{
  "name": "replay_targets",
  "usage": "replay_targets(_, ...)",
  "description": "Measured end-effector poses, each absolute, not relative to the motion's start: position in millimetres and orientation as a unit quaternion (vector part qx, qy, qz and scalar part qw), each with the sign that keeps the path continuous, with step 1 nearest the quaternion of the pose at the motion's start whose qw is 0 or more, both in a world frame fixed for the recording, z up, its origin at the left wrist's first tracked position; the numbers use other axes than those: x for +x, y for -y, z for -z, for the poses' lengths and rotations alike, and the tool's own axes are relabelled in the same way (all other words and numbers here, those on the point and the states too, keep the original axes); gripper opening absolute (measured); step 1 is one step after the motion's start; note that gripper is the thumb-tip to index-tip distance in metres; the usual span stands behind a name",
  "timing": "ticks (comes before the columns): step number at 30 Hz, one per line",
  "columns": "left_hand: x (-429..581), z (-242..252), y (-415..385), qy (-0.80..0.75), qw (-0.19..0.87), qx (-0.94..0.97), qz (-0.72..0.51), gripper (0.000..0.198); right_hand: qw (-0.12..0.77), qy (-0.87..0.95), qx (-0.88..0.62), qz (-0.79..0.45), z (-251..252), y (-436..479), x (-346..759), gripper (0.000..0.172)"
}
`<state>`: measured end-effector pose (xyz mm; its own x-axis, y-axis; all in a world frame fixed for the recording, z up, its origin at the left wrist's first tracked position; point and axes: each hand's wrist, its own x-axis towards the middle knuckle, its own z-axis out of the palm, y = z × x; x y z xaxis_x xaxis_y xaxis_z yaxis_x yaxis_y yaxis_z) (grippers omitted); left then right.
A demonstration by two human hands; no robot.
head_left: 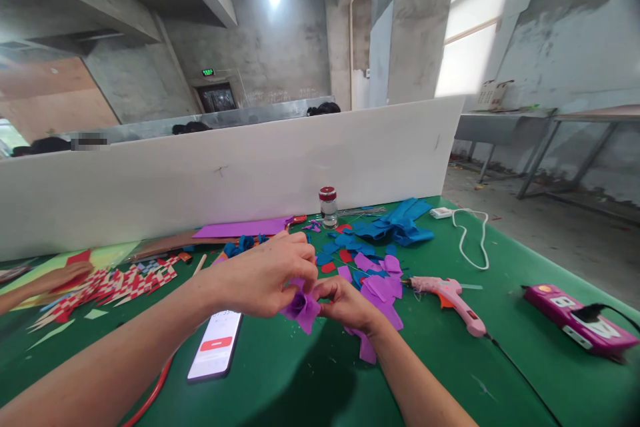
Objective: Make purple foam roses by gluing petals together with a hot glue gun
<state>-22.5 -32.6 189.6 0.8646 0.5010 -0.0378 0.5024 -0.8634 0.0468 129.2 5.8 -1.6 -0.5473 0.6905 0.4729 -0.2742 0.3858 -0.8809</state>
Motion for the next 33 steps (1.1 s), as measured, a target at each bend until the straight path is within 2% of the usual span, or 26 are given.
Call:
replay_targets(10, -23.2, -190.2, 30.4, -0.263, -0.001, 0.964, 0.026, 0.019, 0.453, 0.686, -0.136, -0.552, 3.5, -6.1, 127.8, 0.023)
replay_targets(14, -28.0, -194.1, 28.8, -0.276, 0.018, 0.961, -0.013, 0.013, 0.45, 0.681, -0.141, -0.56, 0.8, -5.8, 128.1, 0.025)
replay_targets(17, -35.9, -198.7, 27.1, -0.32, 0.051, 0.942, -0.088, 0.009, 0.458, 0.671, -0.141, -0.567, -1.2, -5.5, 128.1, 0.027)
replay_targets(20, -45.0, -194.4, 23.2, -0.405, 0.085, 0.89, -0.194, 0.014, 0.465, 0.66, -0.144, -0.573, 0.6, -5.4, 128.2, 0.028)
replay_targets(25, -51.7, -162.4, 13.6, -0.493, 0.175, 0.798, -0.299, 0.028, 0.47, 0.621, -0.182, -0.6, 7.2, -6.9, 128.3, 0.018)
replay_targets(29, -49.4, -131.4, 11.0, -0.497, 0.211, 0.73, -0.419, 0.026, 0.536, 0.522, -0.205, -0.631, 6.5, -11.0, 127.7, 0.021)
replay_targets(33, -41.4, -103.7, 15.8, -0.525, 0.175, 0.671, -0.494, 0.025, 0.604, 0.443, -0.208, -0.629, 6.9, -18.5, 125.7, 0.025)
